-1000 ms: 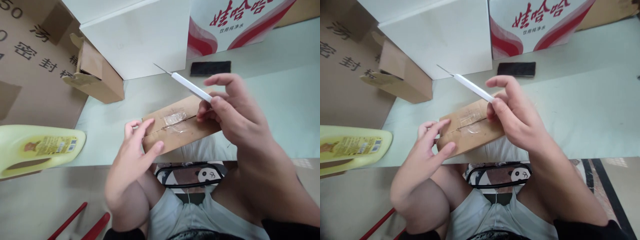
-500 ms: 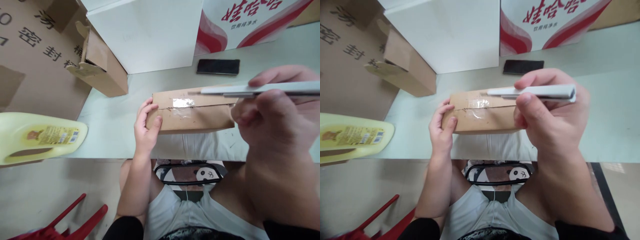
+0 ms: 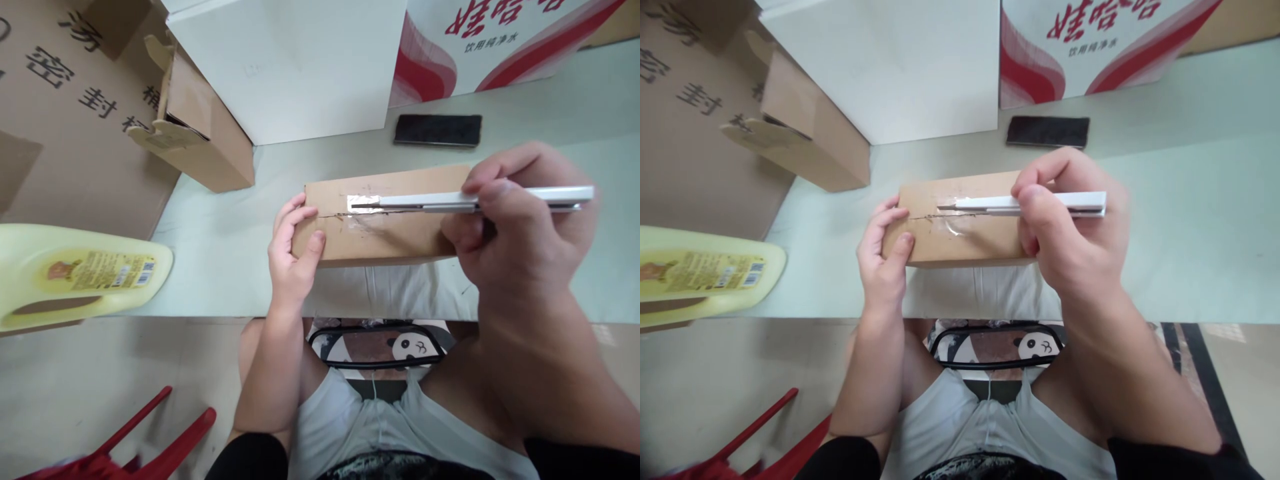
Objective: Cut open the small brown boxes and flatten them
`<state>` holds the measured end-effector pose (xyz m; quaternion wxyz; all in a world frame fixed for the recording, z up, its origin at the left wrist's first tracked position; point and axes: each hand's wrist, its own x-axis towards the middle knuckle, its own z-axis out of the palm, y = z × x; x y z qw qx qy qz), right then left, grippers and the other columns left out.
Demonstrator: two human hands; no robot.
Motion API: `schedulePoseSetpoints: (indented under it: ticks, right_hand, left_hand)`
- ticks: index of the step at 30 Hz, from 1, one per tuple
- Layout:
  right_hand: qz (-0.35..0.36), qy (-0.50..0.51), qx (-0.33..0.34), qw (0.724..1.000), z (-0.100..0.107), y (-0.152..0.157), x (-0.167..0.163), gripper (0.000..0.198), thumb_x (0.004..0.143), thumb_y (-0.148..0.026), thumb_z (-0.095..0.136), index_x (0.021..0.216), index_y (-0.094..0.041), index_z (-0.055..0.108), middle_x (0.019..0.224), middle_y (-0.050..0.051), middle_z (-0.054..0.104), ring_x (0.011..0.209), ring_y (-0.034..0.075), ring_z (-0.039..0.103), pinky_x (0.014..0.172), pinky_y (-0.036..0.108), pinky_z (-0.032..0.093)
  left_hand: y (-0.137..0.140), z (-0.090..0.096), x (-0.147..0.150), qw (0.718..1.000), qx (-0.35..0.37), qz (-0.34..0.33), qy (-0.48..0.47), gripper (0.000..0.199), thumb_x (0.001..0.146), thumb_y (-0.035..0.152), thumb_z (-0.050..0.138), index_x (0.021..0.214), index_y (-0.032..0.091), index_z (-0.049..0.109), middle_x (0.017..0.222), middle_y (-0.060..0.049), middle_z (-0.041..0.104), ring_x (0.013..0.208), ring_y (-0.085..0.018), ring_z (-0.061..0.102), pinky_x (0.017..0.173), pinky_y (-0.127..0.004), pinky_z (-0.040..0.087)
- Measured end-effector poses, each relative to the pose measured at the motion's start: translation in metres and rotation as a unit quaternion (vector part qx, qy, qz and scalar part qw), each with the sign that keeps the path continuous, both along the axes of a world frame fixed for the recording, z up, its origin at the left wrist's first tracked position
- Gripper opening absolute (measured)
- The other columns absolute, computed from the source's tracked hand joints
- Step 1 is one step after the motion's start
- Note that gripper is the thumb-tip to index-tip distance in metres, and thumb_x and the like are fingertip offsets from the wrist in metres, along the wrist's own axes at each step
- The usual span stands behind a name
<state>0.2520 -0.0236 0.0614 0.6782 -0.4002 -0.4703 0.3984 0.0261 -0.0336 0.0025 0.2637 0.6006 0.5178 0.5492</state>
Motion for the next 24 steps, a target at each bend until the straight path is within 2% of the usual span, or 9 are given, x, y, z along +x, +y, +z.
schedulePoseSetpoints:
  ticks: [5,13,21,24]
  right_hand:
    - [0.023,-0.021,0.018,0.999,-0.003,-0.001,0.001,0.011,0.082,-0.015,0.067,0.072,-0.020,0.068,0.050,-0.007,0.050,0.036,0.006,0.038,0.031,0.025,0.023]
    - [0.044,-0.103,-0.006,0.994,-0.002,-0.005,0.003,0.014,0.088,-0.015,0.065,0.077,-0.022,0.066,0.053,-0.007,0.050,0.041,0.007,0.040,0.037,0.025,0.024]
    - [0.036,-0.203,0.007,0.979,0.002,-0.007,0.004,0.009,0.086,-0.016,0.066,0.080,-0.023,0.066,0.052,-0.008,0.050,0.043,0.007,0.039,0.044,0.027,0.026]
    - [0.011,-0.232,-0.007,0.973,0.009,-0.010,0.003,0.012,0.079,-0.013,0.063,0.072,-0.022,0.063,0.051,-0.007,0.050,0.046,0.007,0.039,0.045,0.027,0.024]
  left_hand:
    - [0.000,-0.001,-0.001,1.000,0.007,-0.005,0.016,0.033,0.093,0.053,0.071,0.112,0.027,0.075,0.143,-0.009,0.065,0.139,-0.031,0.058,0.122,-0.053,0.043]
    - [0.002,-0.007,-0.004,0.998,0.031,0.000,0.057,0.037,0.094,0.056,0.069,0.115,0.027,0.074,0.143,-0.010,0.066,0.137,-0.030,0.061,0.117,-0.050,0.048]
    - [0.002,-0.006,-0.004,0.998,0.034,0.004,0.055,0.034,0.094,0.054,0.070,0.114,0.027,0.075,0.142,-0.009,0.067,0.136,-0.029,0.062,0.117,-0.049,0.050]
    - [0.002,-0.005,-0.006,0.997,0.028,-0.001,0.070,0.035,0.094,0.054,0.069,0.115,0.027,0.075,0.143,-0.009,0.066,0.136,-0.029,0.062,0.117,-0.050,0.050]
